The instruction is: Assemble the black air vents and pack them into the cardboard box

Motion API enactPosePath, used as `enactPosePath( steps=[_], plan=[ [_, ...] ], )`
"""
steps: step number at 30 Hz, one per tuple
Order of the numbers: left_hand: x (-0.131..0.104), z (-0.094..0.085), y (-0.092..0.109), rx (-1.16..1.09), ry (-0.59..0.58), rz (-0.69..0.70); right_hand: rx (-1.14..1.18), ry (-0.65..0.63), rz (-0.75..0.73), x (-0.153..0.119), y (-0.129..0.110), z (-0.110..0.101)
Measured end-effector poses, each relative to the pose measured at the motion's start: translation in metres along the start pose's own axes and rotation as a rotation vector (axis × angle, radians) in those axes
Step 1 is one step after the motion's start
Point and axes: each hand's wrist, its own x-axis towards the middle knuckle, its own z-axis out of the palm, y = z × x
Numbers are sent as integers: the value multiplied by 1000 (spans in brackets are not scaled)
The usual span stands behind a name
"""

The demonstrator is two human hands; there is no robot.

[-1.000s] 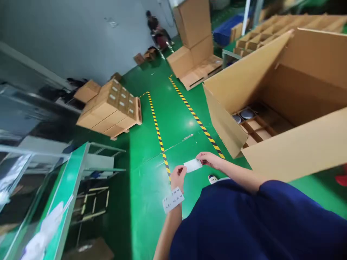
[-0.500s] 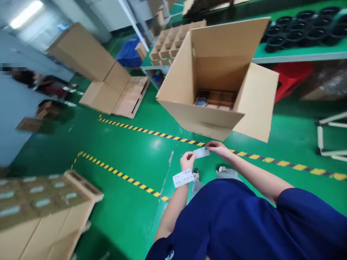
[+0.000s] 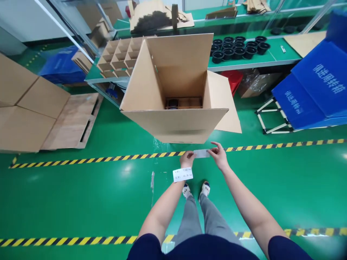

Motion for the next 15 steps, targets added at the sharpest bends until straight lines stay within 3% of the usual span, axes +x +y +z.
enactPosePath(
  steps=[3,6,15],
  plan=[
    [30,13,-5,22,-13,79,13,91,-73,29,13,0],
    [60,23,-10,58,20,243,40,172,-183,58,29,4],
    [127,56,-10,233,358,868,90,323,-533,118,44,8]
  ],
)
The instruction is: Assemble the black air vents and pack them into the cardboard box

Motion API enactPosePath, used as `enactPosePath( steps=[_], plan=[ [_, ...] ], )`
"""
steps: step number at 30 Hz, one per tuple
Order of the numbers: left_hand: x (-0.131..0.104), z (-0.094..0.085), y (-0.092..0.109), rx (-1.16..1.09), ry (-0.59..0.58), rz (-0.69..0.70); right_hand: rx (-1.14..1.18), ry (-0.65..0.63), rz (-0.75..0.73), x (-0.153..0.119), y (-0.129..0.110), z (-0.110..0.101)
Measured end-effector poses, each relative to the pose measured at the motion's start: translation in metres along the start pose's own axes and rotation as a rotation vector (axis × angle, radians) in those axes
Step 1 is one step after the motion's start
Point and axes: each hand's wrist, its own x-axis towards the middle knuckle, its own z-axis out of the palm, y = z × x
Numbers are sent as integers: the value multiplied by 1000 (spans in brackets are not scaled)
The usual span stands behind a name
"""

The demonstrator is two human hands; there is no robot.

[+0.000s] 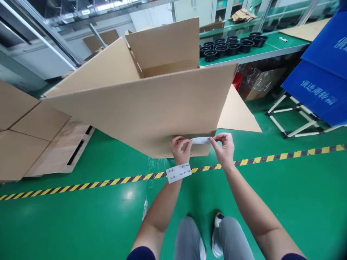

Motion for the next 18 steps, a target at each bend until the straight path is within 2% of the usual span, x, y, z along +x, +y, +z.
enactPosePath(
  steps=[3,7,12,18],
  plan=[
    [6,14,-3,25,90,145,33,35,-87,13,8,2],
    [11,30,-10,43,200,232,121,57,-164,27,20,7],
    [22,44,-17,54,256,240,181,81,-237,43,30,16],
    [30,56,-13,80,327,244,153,123,-332,54,30,19]
  ],
)
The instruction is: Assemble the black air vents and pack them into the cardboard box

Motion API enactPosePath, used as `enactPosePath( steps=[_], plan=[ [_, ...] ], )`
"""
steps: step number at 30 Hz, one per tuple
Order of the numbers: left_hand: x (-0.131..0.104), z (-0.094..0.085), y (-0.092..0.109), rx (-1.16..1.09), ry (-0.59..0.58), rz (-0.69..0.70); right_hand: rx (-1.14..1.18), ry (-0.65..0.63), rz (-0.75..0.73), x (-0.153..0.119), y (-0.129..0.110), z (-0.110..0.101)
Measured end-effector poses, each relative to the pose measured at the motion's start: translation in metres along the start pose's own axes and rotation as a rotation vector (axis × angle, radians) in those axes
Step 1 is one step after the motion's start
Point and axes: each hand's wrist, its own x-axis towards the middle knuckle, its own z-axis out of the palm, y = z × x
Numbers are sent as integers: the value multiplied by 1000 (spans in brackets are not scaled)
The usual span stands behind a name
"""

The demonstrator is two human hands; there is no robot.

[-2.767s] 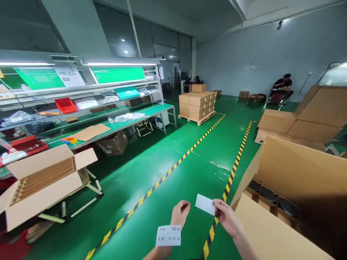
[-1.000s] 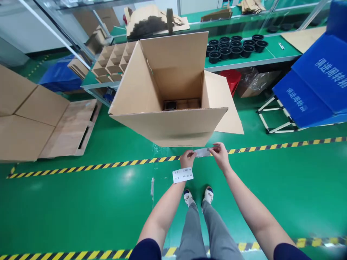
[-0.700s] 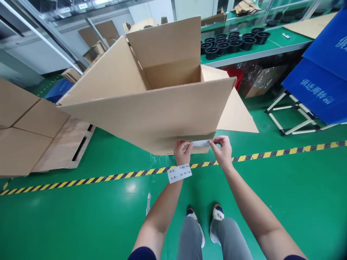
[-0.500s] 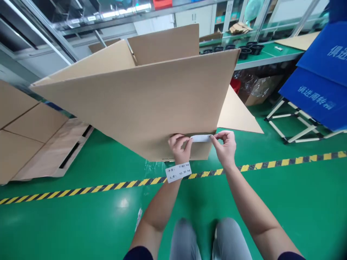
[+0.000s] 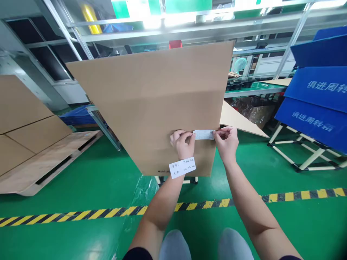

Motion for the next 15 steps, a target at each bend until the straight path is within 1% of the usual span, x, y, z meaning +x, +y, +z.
enactPosePath(
  steps=[6,15],
  plan=[
    [0,4,2,16,28,-34,-50,0,13,3,2,1],
    [-1,10,2,16,41,-39,-132,22,-67,5,0,6]
  ],
)
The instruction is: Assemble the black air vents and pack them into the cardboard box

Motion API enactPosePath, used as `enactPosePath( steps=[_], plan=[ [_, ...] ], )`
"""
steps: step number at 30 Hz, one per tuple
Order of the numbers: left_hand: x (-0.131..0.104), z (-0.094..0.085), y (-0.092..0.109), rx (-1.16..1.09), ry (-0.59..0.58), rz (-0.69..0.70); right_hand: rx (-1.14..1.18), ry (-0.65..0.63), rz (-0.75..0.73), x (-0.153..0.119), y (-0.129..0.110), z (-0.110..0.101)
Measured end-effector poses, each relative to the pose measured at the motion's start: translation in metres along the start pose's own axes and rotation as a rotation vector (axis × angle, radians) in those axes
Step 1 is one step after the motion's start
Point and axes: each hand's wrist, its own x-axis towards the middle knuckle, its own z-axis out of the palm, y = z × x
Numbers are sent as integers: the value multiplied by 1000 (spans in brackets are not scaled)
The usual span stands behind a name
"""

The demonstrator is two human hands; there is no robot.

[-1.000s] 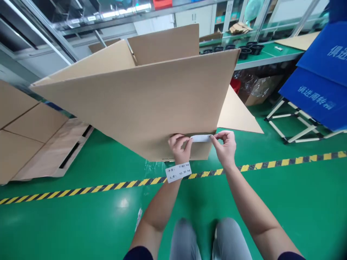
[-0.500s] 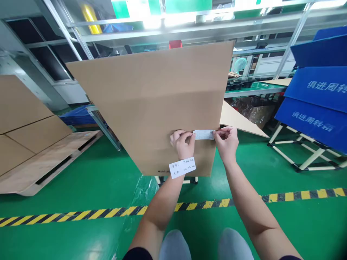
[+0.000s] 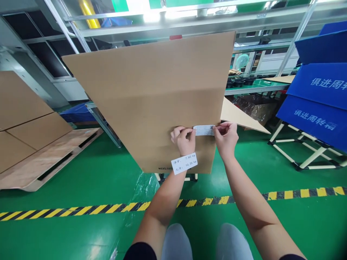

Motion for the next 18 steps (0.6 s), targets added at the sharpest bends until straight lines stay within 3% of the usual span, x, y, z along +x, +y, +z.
enactPosePath(
  steps=[18],
  plan=[
    [-3,12,5,76,-67,-27,-220,81,-77,5,12,3]
  ],
)
